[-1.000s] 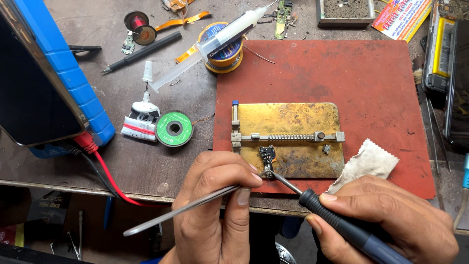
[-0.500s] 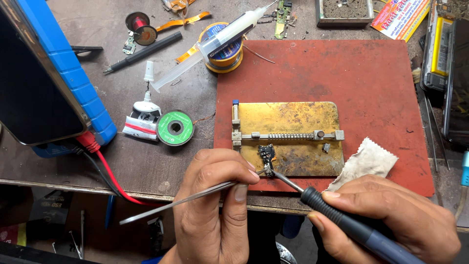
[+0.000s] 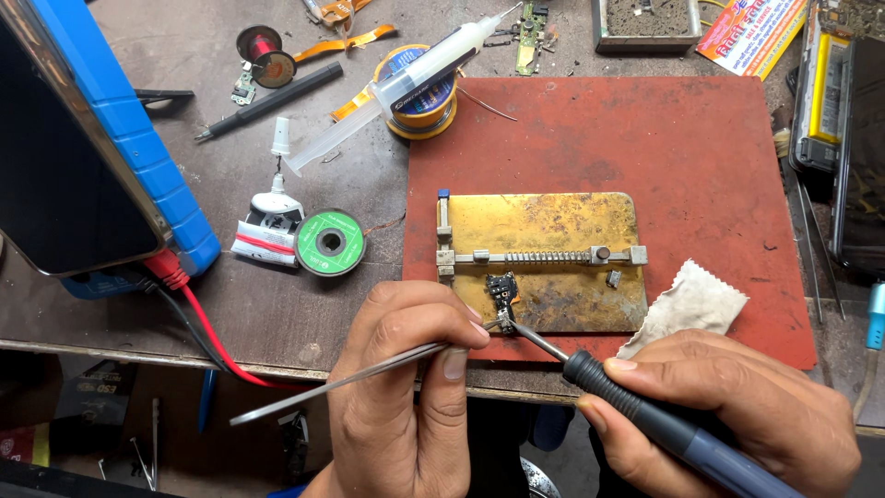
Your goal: The person solders a small circuit board clamped in a brass fixture on a repair bench, holding the board with tweezers while applying a soldering iron to its components. They then carry the board and a phone to the shop counter and handle the phone with a pry tool while a customer stands across the counter.
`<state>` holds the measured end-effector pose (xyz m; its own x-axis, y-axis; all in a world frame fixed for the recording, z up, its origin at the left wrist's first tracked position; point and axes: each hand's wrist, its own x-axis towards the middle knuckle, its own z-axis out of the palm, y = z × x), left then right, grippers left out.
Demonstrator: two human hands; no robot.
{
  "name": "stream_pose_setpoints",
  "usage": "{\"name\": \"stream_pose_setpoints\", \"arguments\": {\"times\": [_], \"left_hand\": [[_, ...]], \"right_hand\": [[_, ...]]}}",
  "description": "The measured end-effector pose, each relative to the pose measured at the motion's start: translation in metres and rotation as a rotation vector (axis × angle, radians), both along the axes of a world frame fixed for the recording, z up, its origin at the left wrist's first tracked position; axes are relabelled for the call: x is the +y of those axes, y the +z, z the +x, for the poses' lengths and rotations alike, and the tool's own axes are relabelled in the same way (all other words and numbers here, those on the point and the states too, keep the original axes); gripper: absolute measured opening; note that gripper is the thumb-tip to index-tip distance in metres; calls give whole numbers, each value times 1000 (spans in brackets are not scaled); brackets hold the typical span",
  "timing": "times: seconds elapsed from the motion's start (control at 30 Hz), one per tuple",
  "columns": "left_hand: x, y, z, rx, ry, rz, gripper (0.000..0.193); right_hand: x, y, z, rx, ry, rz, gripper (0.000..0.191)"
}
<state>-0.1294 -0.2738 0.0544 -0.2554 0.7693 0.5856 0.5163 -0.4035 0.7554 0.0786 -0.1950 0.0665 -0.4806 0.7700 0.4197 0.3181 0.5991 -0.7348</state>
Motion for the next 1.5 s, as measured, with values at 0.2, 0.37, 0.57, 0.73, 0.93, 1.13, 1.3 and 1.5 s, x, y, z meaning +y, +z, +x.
{"name": "stream_pose_setpoints", "arguments": {"times": [0.2, 0.37, 0.57, 0.73, 0.93, 1.13, 1.3, 1.5], "left_hand": [[5, 0, 4, -8, 6, -10, 8], [10, -1, 8, -14, 16, -8, 7], [16, -2, 10, 9, 14, 14, 8], [20, -1, 13, 4, 17, -3, 8], [25, -2, 16, 11, 18, 9, 9], [31, -1, 19, 26, 19, 17, 9], [35, 0, 21, 24, 14, 10, 9], [43, -1, 23, 12, -3, 22, 9]], "right_hand": [[5, 2, 1, 9, -4, 21, 26], [10, 2, 2, 27, -11, 28, 25], [15, -1, 7, 19, -20, 14, 25], [18, -2, 9, 44, -49, -15, 25], [22, 1, 12, 31, -21, -68, 23], [29, 0, 15, 22, 7, -53, 22], [34, -6, 21, 59, -1, -37, 25], [40, -14, 26, 78, -42, -28, 27]]}}
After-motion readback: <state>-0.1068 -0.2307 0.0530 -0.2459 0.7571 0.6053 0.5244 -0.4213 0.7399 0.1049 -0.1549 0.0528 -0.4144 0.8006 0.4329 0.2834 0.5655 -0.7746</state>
